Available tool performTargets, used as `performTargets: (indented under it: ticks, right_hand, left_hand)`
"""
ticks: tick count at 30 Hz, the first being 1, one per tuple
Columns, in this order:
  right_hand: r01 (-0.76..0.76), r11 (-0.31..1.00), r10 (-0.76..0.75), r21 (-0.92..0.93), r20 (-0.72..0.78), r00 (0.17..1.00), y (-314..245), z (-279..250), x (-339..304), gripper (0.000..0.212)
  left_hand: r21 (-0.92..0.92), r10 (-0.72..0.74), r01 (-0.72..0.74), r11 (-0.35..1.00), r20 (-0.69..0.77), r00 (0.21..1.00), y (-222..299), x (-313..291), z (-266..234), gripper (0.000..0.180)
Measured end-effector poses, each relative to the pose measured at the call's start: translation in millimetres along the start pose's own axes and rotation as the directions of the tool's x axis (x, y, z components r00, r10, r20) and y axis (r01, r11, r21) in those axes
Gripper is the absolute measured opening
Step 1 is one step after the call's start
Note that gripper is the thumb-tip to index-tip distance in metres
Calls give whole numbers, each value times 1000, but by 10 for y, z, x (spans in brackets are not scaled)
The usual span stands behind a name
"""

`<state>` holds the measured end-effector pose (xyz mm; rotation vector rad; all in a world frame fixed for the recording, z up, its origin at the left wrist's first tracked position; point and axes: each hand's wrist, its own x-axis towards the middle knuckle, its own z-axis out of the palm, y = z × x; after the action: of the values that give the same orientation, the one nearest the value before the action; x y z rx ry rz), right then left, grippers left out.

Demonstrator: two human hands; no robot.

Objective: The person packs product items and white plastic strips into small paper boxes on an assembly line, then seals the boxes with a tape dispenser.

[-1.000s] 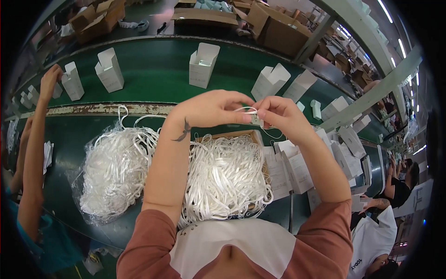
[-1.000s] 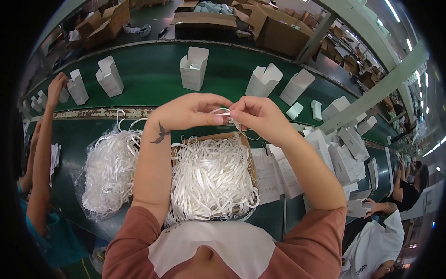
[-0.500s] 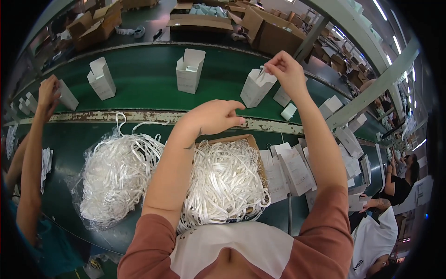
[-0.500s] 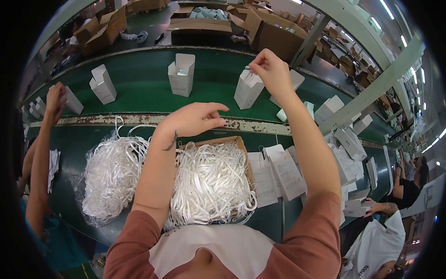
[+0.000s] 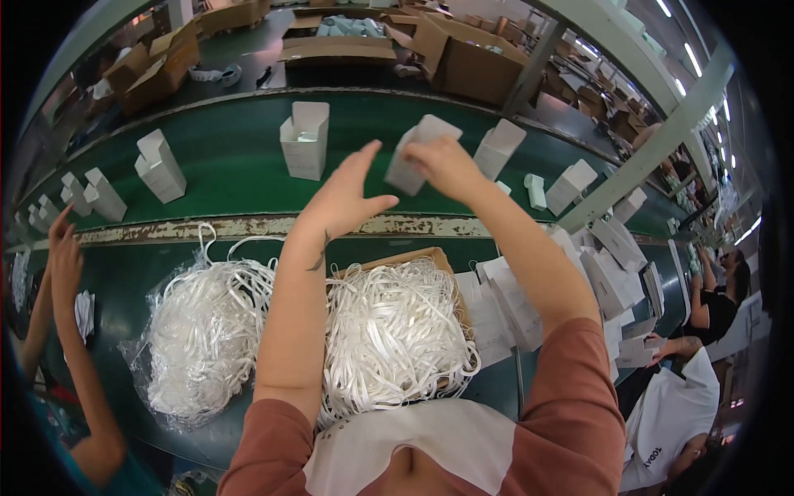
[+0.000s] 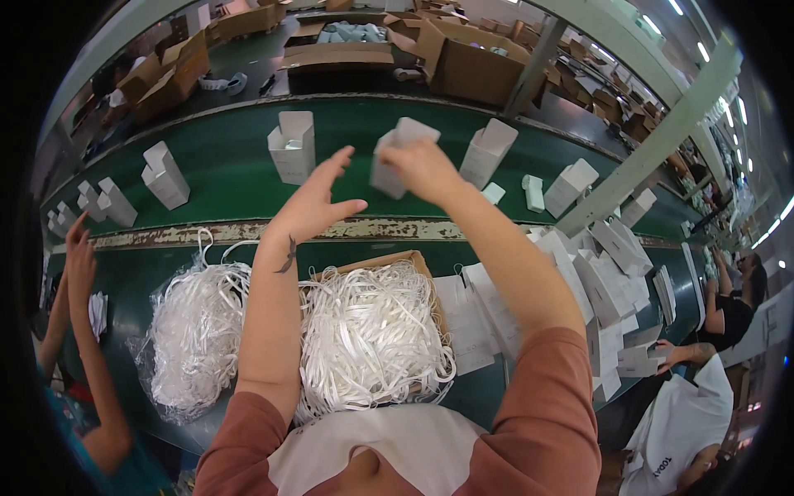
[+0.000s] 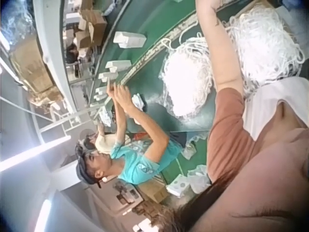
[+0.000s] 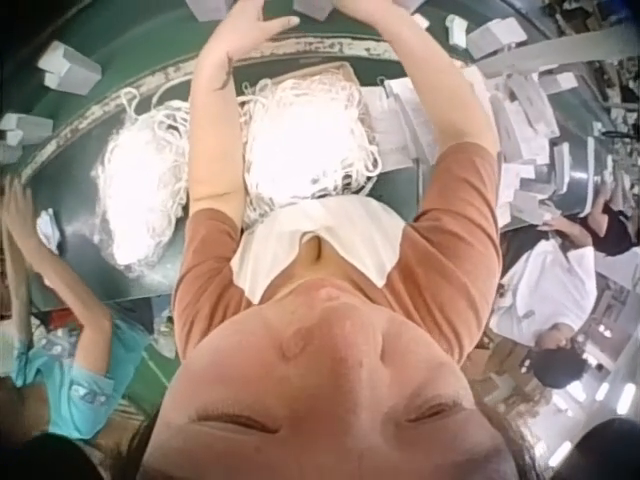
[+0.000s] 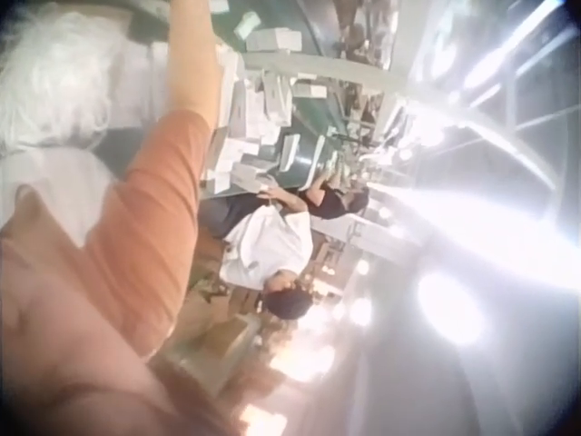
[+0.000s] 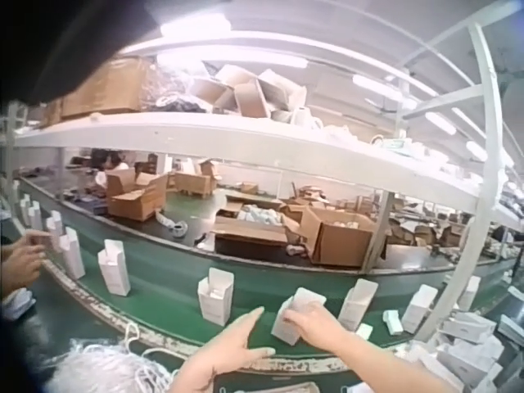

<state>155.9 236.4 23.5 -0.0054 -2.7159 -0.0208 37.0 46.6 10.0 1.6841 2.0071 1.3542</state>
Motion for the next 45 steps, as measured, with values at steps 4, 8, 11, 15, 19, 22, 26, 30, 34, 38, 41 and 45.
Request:
performTargets:
  ticks: [4, 8, 11, 15, 19, 22, 26, 30, 34, 38, 41, 45]
  right_hand:
    - [149, 968, -147, 203, -24, 989, -512, -334, -46, 17]
    - [-43, 901, 184, 431, -291, 939, -380, -667, -94, 13]
    - [-306, 952, 307, 26, -49, 950, 425, -694, -454, 28]
    - [-234, 843, 494, -485, 524, 694, 800, -208, -1110, 62]
    - [-294, 797, 580, -528, 532, 617, 749, -78, -1101, 57]
    - [-140, 862, 419, -488, 528, 739, 799, -131, -1057, 39]
    - [-463, 870, 489, -168, 417, 767, 509, -231, -792, 40]
    - [-474, 842, 415, 255, 255, 874, 113, -497, -497, 43]
    - [-251, 792, 315, 557, -21, 949, -205, -526, -300, 47]
    - [-371, 747, 465, 552, -34, 885, -491, -484, -69, 42]
    - [-330, 882, 418, 336, -239, 876, -619, -336, 104, 39]
    - [-376, 893, 443, 249, -325, 836, -648, -193, 330, 43]
  left_hand:
    - [-178, -42, 62, 982, 112, 993, -27, 92, 35, 75]
    - [-204, -195, 250, 947, 254, 947, 65, 80, -26, 57]
    - [-180, -193, 227, 957, 191, 962, 57, 93, -33, 56]
    - [-121, -252, 283, 951, 219, 942, 18, 88, -29, 59]
    - [-96, -276, 300, 949, 207, 938, 0, 73, -27, 58]
    - [-101, -273, 294, 950, 176, 946, -56, 96, -12, 58]
    - [-91, -257, 267, 959, 106, 960, -224, 114, 46, 58]
    - [-11, -255, 255, 967, 24, 967, -292, 125, 74, 55]
    - [24, -282, 282, 959, -13, 959, -301, 122, 90, 54]
    - [-10, -227, 226, 974, -43, 973, -319, 117, 121, 55]
    - [58, -207, 210, 976, -57, 977, -345, 110, 117, 54]
    - [-38, -257, 255, 966, -95, 962, -324, 110, 125, 55]
